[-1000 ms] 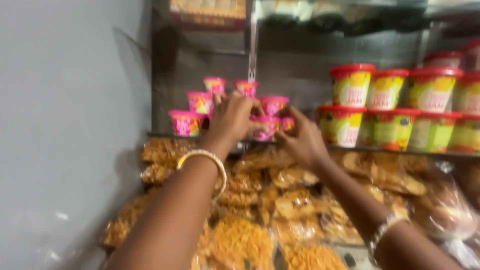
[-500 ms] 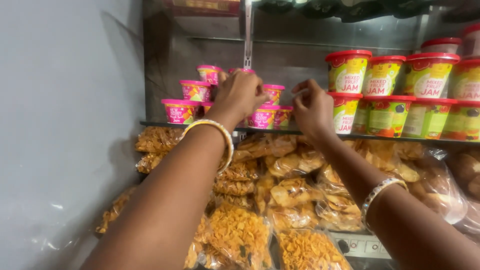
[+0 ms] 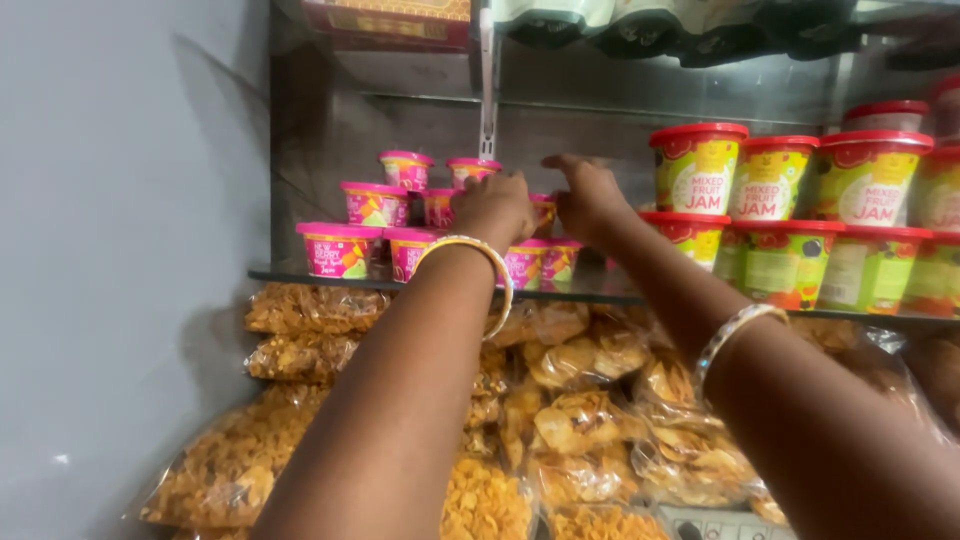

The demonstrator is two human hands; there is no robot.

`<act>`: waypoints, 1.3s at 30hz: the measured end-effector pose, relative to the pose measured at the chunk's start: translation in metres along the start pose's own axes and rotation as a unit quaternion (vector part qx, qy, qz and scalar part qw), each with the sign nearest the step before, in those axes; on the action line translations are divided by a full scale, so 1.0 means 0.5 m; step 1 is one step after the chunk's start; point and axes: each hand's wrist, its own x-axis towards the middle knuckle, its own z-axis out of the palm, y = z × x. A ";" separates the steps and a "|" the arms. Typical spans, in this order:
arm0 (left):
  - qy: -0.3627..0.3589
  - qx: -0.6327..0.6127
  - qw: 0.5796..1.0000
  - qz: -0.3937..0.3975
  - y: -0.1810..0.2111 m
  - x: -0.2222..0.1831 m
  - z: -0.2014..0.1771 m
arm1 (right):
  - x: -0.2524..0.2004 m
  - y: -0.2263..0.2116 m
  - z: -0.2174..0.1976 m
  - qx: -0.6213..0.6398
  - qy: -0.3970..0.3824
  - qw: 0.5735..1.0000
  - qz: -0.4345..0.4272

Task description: The person picks up plastic-wrapped bread loaves from the floor and places them on a display shelf, then arranges packaged snack bags on the shelf tiers, and finally stacks and aligns small pink dessert cups on the glass shelf alongside jam tubs.

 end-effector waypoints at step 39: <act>0.038 -0.157 0.972 0.171 -0.062 -0.087 -0.018 | -0.205 -0.210 -0.231 -0.016 -0.044 0.991 0.127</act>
